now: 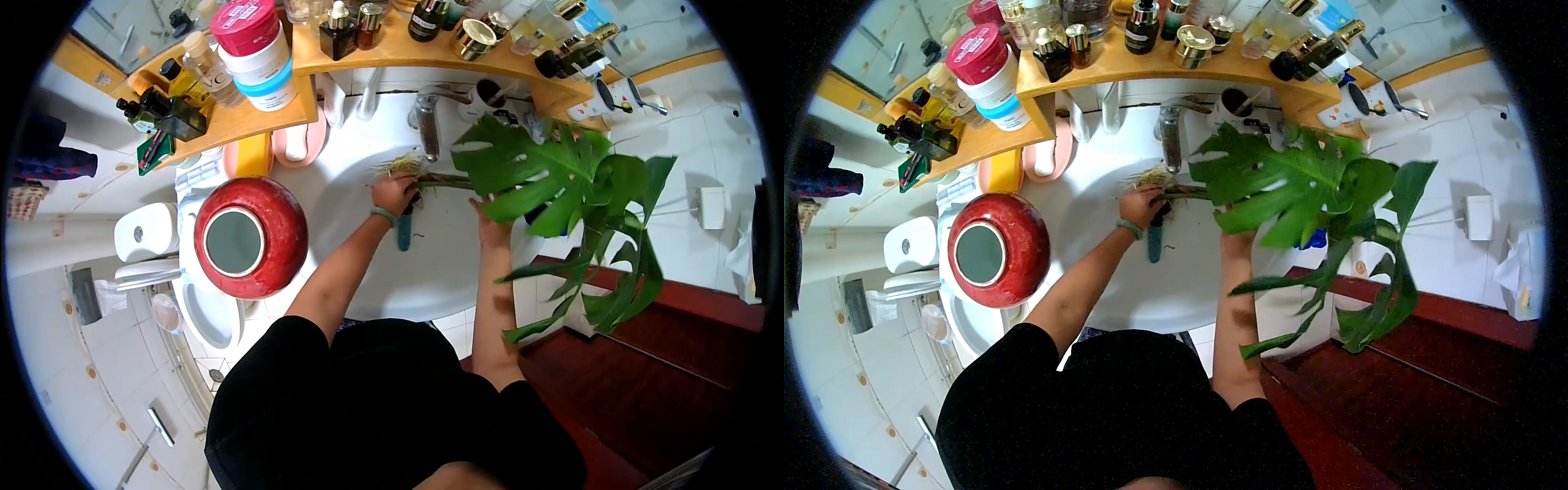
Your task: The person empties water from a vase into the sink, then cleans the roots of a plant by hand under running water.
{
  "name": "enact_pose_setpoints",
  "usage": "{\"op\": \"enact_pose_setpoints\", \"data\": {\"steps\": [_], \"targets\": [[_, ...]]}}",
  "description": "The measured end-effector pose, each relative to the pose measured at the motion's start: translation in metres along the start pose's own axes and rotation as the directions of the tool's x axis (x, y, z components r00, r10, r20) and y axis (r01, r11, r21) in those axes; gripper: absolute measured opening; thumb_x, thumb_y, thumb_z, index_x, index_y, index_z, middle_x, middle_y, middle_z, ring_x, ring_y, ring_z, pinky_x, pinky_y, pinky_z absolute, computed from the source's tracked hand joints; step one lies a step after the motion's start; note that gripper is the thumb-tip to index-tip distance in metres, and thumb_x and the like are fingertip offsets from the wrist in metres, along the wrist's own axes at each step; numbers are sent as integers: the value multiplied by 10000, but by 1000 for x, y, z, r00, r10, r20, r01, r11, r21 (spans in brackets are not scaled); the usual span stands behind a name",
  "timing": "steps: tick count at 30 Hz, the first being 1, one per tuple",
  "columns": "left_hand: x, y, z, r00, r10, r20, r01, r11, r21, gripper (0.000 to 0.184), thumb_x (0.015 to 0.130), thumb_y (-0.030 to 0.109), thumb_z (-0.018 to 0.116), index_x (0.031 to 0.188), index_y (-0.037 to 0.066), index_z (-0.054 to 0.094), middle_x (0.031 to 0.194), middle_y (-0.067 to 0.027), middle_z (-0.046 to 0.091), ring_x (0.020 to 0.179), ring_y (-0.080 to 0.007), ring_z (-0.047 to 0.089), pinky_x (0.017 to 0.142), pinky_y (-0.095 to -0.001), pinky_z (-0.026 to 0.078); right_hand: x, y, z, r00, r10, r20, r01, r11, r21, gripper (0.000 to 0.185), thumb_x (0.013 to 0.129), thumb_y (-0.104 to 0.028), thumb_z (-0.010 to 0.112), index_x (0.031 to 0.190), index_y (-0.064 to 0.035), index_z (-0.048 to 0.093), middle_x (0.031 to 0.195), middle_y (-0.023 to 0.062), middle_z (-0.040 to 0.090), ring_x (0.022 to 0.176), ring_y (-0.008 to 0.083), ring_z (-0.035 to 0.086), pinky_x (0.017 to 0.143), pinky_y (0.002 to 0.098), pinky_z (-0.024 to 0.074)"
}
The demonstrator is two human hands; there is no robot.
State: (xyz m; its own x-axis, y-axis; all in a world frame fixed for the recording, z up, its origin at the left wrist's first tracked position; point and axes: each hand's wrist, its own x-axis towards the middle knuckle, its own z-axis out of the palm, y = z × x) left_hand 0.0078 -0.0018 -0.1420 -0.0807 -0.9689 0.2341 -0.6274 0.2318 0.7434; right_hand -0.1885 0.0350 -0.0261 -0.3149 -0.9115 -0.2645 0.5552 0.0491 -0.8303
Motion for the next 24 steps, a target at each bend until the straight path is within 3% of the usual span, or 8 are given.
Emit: {"op": "enact_pose_setpoints", "data": {"steps": [4, 8, 13, 16, 18, 19, 22, 24], "targets": [[-6, 4, -3, 999, -29, -16, 30, 999, 13, 213, 675, 262, 691, 845, 135, 679, 943, -27, 643, 804, -223, 614, 689, -329, 495, 6, 17, -3, 998, 10, -60, -18, 992, -127, 466, 887, -324, 490, 1279, -117, 343, 1243, 47, 412, 1102, 232, 438, 907, 492, 380], [-8, 19, -22, 986, -168, 12, 168, 986, 21, 261, 653, 232, 712, 896, 150, 662, 958, -17, 633, 841, -219, 604, 713, -333, 491, 4, 14, 5, 968, -147, -201, 138, 989, -59, 385, 872, -215, 534, 1225, -117, 415, 1204, 93, 486, 1043, 294, 514, 874, 525, 434], [-12, 13, -43, 948, -315, -47, 310, 946, -95, 327, 643, 180, 715, 960, 161, 639, 968, -30, 614, 925, -230, 568, 760, -340, 473, -13, -14, 9, 980, -195, -50, 199, 974, 111, 348, 874, -206, 534, 1192, -114, 426, 1184, 104, 496, 1055, 296, 508, 883, 510, 429], [-6, 24, -67, 909, -398, -125, 407, 912, 55, 296, 665, 135, 679, 959, 145, 638, 940, -67, 606, 952, -259, 546, 792, -356, 458, -20, -32, 17, 975, -221, 18, 215, 962, 171, 326, 876, -201, 533, 1173, -113, 433, 1173, 111, 502, 1062, 297, 505, 889, 501, 425], [-1, 37, -85, 962, -169, -215, 245, 882, 403, 293, 688, 76, 631, 980, 109, 624, 933, -105, 597, 953, -291, 537, 803, -379, 455, -22, -38, 19, 973, -227, 49, 214, 959, 186, 311, 877, -198, 533, 1160, -111, 437, 1165, 116, 506, 1067, 298, 502, 892, 494, 423], [3, 35, -83, 962, -168, -217, 245, 881, 404, 293, 688, 76, 631, 980, 109, 624, 933, -105, 597, 953, -291, 537, 803, -379, 455, -23, -39, 20, 971, -230, 65, 214, 958, 191, 303, 878, -196, 533, 1153, -111, 439, 1161, 118, 508, 1069, 299, 501, 894, 491, 422], [16, 30, -69, 994, -107, -30, 110, 984, 139, 310, 693, 67, 566, 997, 93, 621, 1004, -109, 586, 979, -295, 532, 851, -374, 425, -23, -42, 20, 968, -223, 113, 199, 961, 190, 281, 879, -191, 532, 1133, -109, 446, 1149, 125, 514, 1076, 300, 497, 900, 482, 419], [19, 40, -52, 990, 106, 97, -105, 994, -19, 327, 695, 30, 549, 1017, 45, 598, 1001, -154, 594, 989, -313, 530, 843, -389, 430, -22, -42, 19, 967, -208, 149, 180, 967, 179, 266, 880, -188, 532, 1120, -108, 450, 1141, 130, 518, 1081, 301, 495, 903, 476, 416]]}}
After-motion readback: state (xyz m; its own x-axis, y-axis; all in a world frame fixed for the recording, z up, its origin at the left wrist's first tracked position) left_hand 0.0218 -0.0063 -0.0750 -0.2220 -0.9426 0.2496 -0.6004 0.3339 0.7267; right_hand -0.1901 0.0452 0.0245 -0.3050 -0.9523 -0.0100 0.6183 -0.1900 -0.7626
